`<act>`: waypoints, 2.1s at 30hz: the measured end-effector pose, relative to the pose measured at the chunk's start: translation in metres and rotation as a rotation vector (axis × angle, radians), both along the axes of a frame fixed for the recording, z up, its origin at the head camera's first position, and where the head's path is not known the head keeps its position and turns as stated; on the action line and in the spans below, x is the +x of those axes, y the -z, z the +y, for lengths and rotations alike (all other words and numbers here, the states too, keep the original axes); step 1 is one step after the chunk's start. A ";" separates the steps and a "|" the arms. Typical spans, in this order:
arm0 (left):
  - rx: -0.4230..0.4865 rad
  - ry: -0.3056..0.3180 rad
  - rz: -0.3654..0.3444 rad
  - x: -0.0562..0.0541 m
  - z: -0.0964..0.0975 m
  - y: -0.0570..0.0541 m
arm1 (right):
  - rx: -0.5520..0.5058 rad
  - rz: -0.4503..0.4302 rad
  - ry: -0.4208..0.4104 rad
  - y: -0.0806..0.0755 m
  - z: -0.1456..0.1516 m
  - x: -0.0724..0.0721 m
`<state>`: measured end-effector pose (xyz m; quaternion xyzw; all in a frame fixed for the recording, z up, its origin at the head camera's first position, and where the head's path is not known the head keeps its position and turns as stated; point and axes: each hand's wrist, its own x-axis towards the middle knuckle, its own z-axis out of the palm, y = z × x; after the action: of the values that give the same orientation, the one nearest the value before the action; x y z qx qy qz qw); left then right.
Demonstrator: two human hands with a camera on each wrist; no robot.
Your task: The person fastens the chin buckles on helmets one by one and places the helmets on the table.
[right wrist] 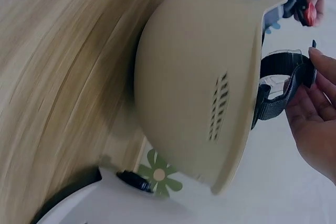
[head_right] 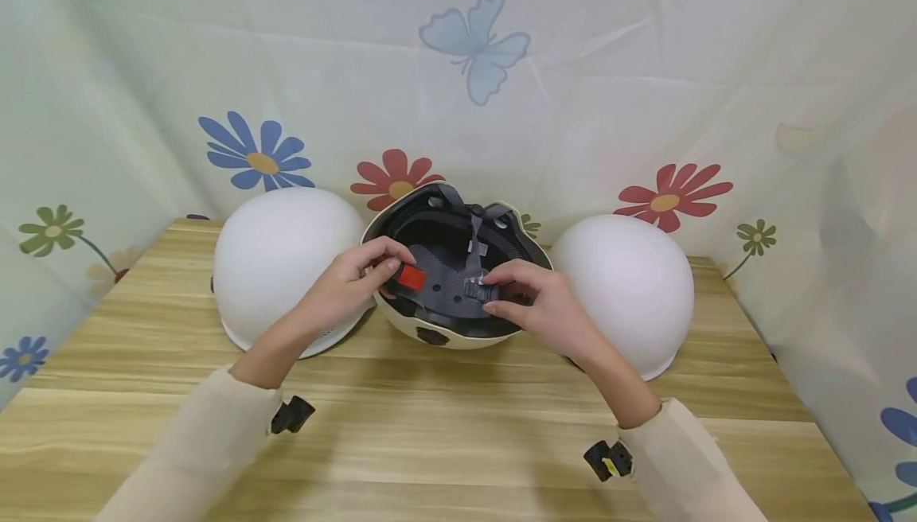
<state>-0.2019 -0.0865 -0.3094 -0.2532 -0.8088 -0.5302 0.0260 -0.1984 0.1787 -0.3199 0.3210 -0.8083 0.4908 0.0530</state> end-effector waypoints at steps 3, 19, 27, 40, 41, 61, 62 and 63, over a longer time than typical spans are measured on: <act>0.021 -0.028 -0.019 0.003 0.005 0.000 | -0.026 0.025 -0.003 -0.001 -0.010 0.001; 0.040 -0.078 -0.011 0.004 0.010 0.001 | 0.002 0.028 0.064 -0.001 -0.035 0.000; 0.027 -0.061 -0.011 0.004 0.012 0.003 | 0.008 0.031 0.065 -0.002 -0.040 0.001; 0.008 0.026 0.022 0.003 0.007 0.003 | -0.062 0.017 0.037 -0.005 -0.039 -0.001; 0.000 0.015 0.038 0.003 0.008 0.003 | -0.061 0.013 0.035 -0.006 -0.039 -0.001; -0.098 -0.065 0.157 0.000 0.008 -0.004 | -0.084 0.035 0.049 -0.012 -0.042 -0.001; -0.093 -0.065 0.160 0.000 0.009 -0.004 | -0.088 0.040 0.048 -0.013 -0.042 -0.001; -0.084 -0.064 0.160 0.000 0.009 -0.004 | -0.096 0.044 0.044 -0.013 -0.042 -0.001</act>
<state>-0.2022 -0.0778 -0.3050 -0.2696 -0.8334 -0.4725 0.0971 -0.1993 0.1372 -0.3064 0.3109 -0.7893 0.5206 0.0969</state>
